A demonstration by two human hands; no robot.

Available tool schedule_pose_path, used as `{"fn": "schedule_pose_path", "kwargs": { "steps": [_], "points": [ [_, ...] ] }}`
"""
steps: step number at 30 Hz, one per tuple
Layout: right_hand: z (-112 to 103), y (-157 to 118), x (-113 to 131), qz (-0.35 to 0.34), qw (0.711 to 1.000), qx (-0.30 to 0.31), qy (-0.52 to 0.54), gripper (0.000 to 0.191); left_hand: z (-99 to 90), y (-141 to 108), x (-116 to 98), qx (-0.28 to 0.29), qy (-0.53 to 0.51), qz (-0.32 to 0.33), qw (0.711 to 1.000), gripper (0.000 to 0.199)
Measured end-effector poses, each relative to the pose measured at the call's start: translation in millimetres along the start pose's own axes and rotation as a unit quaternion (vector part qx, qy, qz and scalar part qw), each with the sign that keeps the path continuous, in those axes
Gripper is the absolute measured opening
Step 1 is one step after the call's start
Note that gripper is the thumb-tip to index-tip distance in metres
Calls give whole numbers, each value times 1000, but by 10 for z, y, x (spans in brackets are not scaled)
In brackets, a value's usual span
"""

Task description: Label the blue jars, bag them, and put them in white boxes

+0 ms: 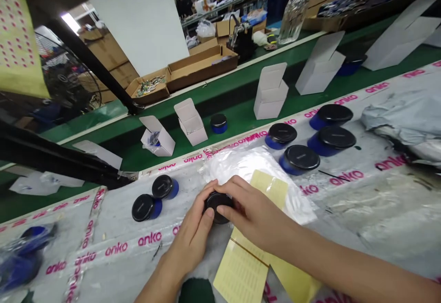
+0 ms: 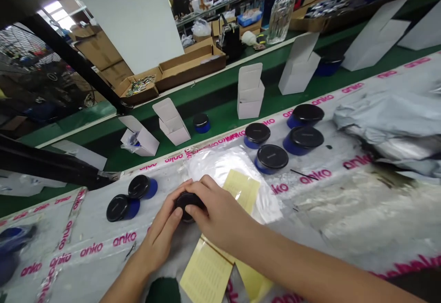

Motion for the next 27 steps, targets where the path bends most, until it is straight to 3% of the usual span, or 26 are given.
{"fn": "schedule_pose_path", "kwargs": {
  "steps": [3, 6, 9, 11, 14, 19, 21, 24, 27],
  "points": [
    [-38, -4, -121, 37, 993, 2, 116, 26, 23, 35, -28, 4, 19, 13, 1000, 59],
    [-130, -73, -189, 80, 978, 21, 194, 32, -65, 76, -86, -37, 63, 33, 997, 76],
    [-495, -226, -125, 75, 993, -37, 78, 34, -259, 61, -115, -110, 123, 28, 986, 56],
    [-658, -335, -109, 77, 995, -55, -28, 28, -362, 29, -92, -143, 147, 5, 979, 58],
    [-618, -435, -182, 80, 984, -7, -160, 18, -403, -25, -140, -172, 188, -2, 967, 69],
    [-380, -526, -200, 30, 946, 32, -320, 19, -207, -148, -582, -217, 312, 119, 917, 62],
    [-314, -502, -155, 13, 930, 50, -364, 13, -19, -155, -706, -187, 337, 174, 906, 60],
    [-310, -362, -39, -19, 919, 62, -390, 24, 370, -87, -765, -62, 335, 238, 909, 54],
    [-408, -128, -32, -13, 911, 50, -410, 21, 697, 13, -682, 53, 342, 227, 910, 45]
  ]
}}
Point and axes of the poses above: each hand's wrist, its own y-axis towards the middle knuckle, its own z-axis out of the palm, x = y × z, the point moved 10 cm from there along y, towards the middle knuckle, and after that the axes turned 13 degrees about x, right-handed, at the moved point
